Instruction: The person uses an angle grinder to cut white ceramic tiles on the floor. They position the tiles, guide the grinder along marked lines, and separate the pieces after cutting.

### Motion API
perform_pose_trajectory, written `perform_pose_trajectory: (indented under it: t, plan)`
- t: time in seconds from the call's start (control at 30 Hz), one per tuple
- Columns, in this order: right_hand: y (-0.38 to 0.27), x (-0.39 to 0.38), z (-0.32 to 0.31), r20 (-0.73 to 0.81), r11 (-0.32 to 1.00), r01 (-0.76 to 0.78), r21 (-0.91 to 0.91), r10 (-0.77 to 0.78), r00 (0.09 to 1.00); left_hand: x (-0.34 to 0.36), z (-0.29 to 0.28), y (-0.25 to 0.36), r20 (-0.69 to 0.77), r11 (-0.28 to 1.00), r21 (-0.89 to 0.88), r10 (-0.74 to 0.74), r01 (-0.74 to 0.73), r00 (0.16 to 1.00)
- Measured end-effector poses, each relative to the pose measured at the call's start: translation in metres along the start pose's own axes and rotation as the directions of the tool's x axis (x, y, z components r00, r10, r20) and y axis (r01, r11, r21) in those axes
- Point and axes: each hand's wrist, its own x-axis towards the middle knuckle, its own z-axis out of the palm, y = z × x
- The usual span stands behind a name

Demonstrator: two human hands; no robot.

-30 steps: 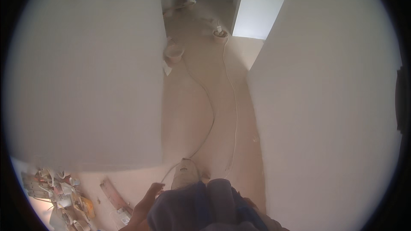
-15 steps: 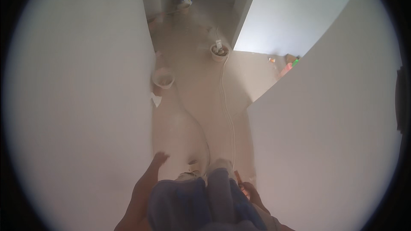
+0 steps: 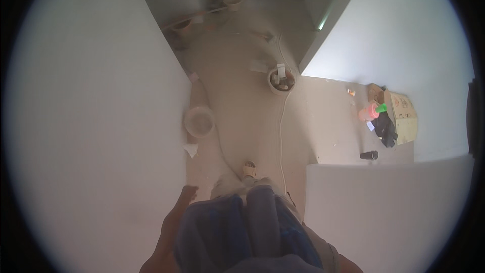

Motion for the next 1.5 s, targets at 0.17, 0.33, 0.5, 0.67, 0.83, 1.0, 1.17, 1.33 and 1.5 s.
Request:
perform_pose_trajectory:
  t: [0.17, 0.33, 0.5, 0.67, 0.83, 1.0, 1.17, 1.33, 1.5]
  plan:
    - [-0.192, -0.003, -0.077, -0.014, 0.998, -0.028, -0.059, 0.027, 1.0, -0.003, -0.06, -0.005, -0.041, 0.932, -0.214, -0.31, 0.294, 0.95]
    - [-0.359, 0.016, -0.134, -0.19, 0.994, 0.026, 0.107, -0.006, 0.982, 0.07, -0.055, 0.111, 0.09, 0.936, -0.145, -0.31, 0.32, 0.946]
    - [-0.513, 0.015, -0.199, -0.164, 0.989, 0.06, 0.136, -0.037, 0.986, 0.221, -0.052, 0.329, 0.184, 0.993, 0.015, 0.109, -0.113, 0.977]
    - [-0.664, 0.017, -0.208, -0.078, 0.989, 0.109, 0.098, -0.101, 0.992, 0.301, -0.125, 0.646, 0.321, 0.231, 0.772, 0.662, -0.592, 0.677]
    - [-0.726, 0.108, -0.227, -0.047, 0.953, 0.251, -0.168, -0.262, 0.964, 0.271, -0.124, 0.94, 0.08, 0.65, 0.421, 0.668, -0.633, 0.74]
    - [-0.879, 0.164, -0.257, -0.01, 0.981, 0.171, -0.09, -0.173, 0.985, 0.4, -0.149, 0.967, 0.104, 0.593, 0.508, 0.678, -0.625, 0.728]
    - [-1.001, 0.156, -0.331, -0.048, 0.996, 0.07, 0.063, -0.067, 0.997, 0.402, -0.154, 0.942, 0.161, 0.947, 0.284, 0.107, -0.15, 0.981]
    - [-1.14, 0.177, -0.407, -0.07, 0.989, 0.029, 0.145, -0.019, 0.997, 0.424, -0.163, 1.02, 0.129, 0.975, 0.107, -0.21, 0.197, 0.969]
    - [-1.314, 0.224, -0.48, -0.123, 0.98, 0.088, 0.181, -0.066, 0.99, 0.505, -0.172, 1.18, 0.124, 0.984, 0.053, -0.173, 0.167, 0.977]
